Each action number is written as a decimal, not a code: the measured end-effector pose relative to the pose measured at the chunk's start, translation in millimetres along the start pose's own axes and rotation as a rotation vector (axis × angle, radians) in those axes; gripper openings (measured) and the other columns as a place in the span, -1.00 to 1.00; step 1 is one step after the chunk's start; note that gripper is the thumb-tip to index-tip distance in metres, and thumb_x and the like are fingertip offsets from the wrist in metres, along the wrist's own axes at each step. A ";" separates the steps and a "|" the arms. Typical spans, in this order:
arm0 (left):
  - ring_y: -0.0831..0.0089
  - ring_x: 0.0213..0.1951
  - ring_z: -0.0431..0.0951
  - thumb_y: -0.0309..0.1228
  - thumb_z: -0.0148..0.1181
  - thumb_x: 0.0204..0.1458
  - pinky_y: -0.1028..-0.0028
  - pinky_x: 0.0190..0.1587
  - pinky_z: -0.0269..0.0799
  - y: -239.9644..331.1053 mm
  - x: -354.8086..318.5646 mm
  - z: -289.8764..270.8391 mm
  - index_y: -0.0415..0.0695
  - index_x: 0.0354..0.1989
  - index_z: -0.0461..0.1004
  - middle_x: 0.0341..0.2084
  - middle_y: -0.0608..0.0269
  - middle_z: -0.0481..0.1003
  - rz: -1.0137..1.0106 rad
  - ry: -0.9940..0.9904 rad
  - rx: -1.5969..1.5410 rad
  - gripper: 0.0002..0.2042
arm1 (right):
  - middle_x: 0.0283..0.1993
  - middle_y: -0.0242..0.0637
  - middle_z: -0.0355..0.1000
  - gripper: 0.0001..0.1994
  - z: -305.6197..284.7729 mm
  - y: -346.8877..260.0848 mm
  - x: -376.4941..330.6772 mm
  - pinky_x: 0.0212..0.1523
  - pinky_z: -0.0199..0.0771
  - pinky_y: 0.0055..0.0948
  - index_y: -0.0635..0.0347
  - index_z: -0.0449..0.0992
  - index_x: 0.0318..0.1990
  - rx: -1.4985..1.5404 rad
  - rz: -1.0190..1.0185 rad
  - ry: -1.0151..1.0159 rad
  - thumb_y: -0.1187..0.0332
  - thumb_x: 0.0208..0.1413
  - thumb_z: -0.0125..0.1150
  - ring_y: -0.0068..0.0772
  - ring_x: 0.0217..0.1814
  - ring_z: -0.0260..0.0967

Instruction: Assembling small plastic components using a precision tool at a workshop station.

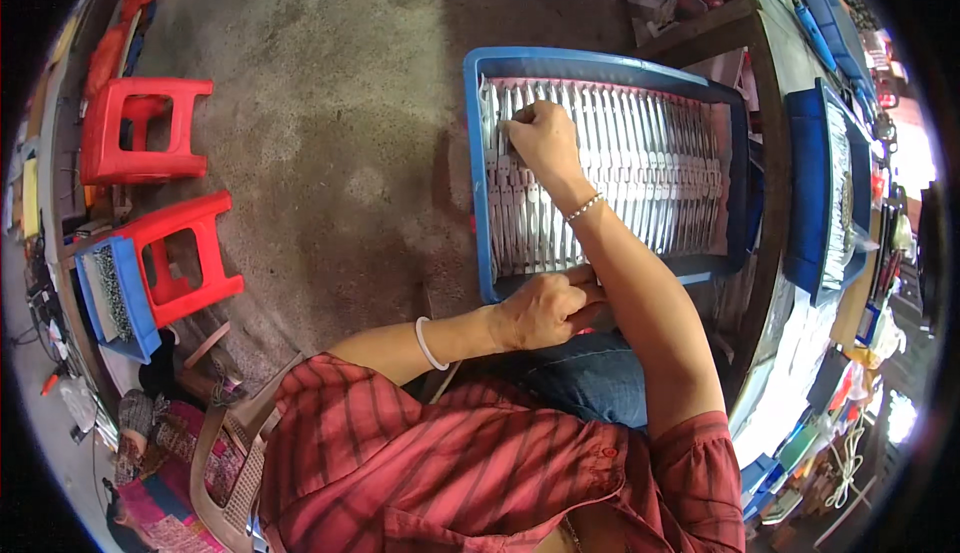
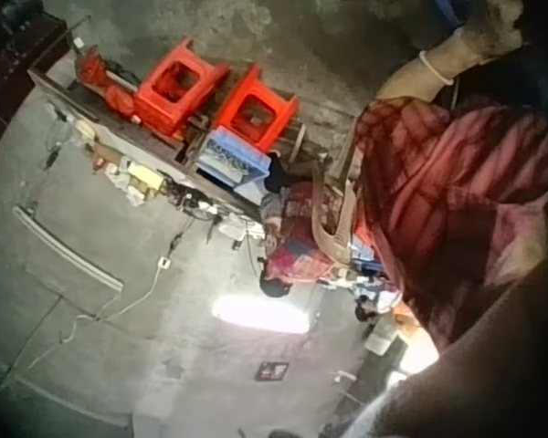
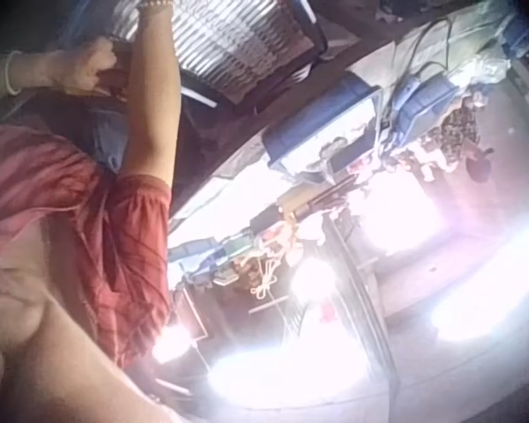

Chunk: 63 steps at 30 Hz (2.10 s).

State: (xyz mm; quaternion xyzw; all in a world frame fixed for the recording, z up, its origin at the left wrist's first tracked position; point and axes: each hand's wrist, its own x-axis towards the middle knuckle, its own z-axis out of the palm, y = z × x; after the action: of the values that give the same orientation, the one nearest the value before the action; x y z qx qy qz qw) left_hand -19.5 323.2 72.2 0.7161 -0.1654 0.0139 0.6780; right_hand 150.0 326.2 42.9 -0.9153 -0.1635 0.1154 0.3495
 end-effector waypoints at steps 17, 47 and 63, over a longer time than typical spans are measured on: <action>-0.05 -0.30 0.55 -0.47 0.28 -0.15 0.19 -0.27 0.49 -5.2 -4.8 3.8 -0.31 -0.39 0.47 -0.27 -0.15 0.50 -0.002 0.022 0.051 -0.81 | -0.59 -0.29 0.43 -0.88 6.7 9.7 9.2 -0.67 0.31 -0.54 0.40 0.52 -0.37 0.222 0.055 -0.093 0.47 0.06 0.21 -0.54 -0.68 0.35; -0.03 -0.08 0.45 -0.37 0.12 0.07 0.18 -0.08 0.39 24.4 4.0 87.5 -0.25 0.05 0.34 -0.08 -0.10 0.39 -0.145 -0.511 0.295 -0.62 | -0.06 0.02 0.32 -0.61 -153.9 111.3 -482.1 -0.07 0.38 -0.21 0.27 0.27 0.08 -0.318 0.668 0.294 0.49 0.06 0.09 0.15 -0.06 0.33; 0.17 -0.20 0.52 -0.61 0.14 -0.02 0.34 -0.11 0.43 175.0 201.0 327.2 -0.28 -0.08 0.45 -0.21 0.00 0.48 0.440 -0.933 0.285 -0.72 | -0.29 -0.06 0.42 -0.72 -175.0 168.0 -506.1 -0.37 0.45 -0.24 0.18 0.40 -0.07 0.406 0.550 0.659 0.39 0.05 0.21 -0.03 -0.33 0.45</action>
State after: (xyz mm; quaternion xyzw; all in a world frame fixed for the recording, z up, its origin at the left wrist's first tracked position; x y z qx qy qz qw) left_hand 58.9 -44.4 264.1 0.6795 -0.5919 -0.1415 0.4097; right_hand -221.9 -89.4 105.7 -0.8257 0.2304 -0.0632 0.5111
